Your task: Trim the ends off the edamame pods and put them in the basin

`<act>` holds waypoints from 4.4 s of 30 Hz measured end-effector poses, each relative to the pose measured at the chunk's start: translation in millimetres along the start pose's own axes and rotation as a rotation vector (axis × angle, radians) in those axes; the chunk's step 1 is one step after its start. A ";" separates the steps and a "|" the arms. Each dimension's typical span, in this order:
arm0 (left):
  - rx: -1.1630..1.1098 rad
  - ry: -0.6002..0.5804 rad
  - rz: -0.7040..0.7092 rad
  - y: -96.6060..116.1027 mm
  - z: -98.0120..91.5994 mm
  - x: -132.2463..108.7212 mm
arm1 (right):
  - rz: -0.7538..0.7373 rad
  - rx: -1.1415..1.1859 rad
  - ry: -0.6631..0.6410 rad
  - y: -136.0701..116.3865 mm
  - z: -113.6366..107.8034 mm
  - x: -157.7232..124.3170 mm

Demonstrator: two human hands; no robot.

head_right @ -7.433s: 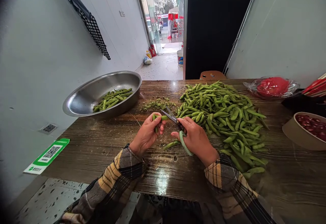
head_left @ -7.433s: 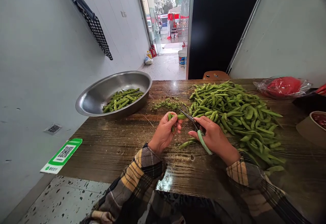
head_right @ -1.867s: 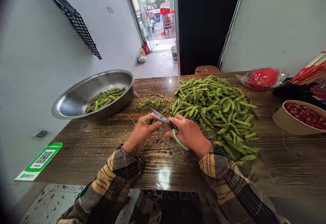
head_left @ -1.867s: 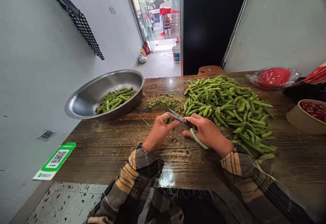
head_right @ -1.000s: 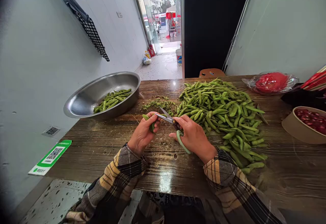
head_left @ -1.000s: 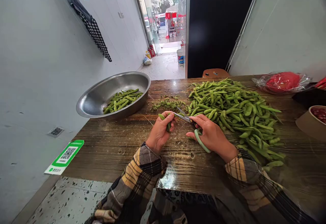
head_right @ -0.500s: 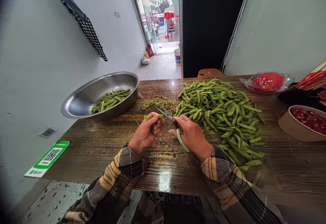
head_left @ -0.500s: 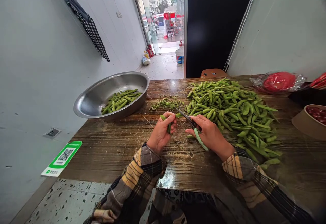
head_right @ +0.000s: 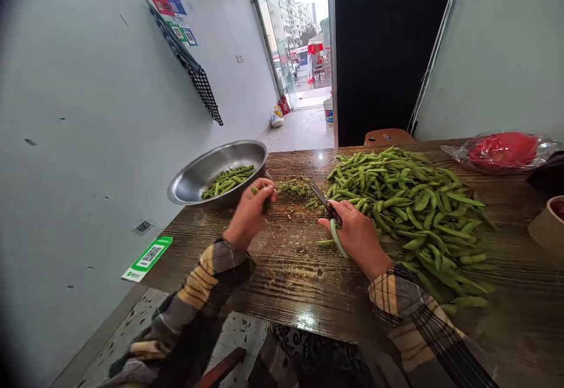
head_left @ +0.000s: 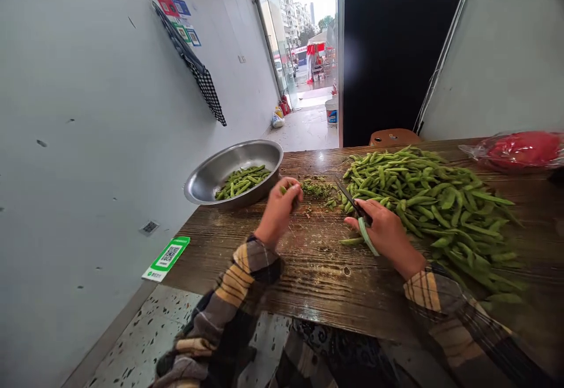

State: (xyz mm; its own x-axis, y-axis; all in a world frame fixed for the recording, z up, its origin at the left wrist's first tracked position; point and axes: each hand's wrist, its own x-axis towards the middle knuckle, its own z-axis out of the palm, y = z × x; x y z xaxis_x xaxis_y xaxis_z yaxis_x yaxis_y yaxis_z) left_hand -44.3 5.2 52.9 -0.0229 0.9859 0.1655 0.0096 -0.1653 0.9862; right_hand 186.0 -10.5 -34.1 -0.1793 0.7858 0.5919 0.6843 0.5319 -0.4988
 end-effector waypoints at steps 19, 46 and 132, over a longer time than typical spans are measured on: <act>0.871 -0.500 0.427 -30.9 50.2 -8.6 | 0.400 0.521 0.378 19.1 -29.0 21.7; -0.196 -0.277 -0.182 -48.0 39.6 -10.4 | 0.073 0.040 -0.084 -7.2 -22.6 9.5; -0.508 -0.181 -0.412 -56.7 37.7 -14.7 | 0.042 0.054 -0.207 -17.7 -22.4 5.7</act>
State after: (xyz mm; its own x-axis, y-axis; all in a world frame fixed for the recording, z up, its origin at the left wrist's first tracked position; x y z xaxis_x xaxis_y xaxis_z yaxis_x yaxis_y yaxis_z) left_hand -6.9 1.0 -5.6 0.2443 0.9520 -0.1846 -0.4357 0.2778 0.8561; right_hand 188.7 -22.5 -7.7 -0.2961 0.8528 0.4302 0.6561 0.5089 -0.5572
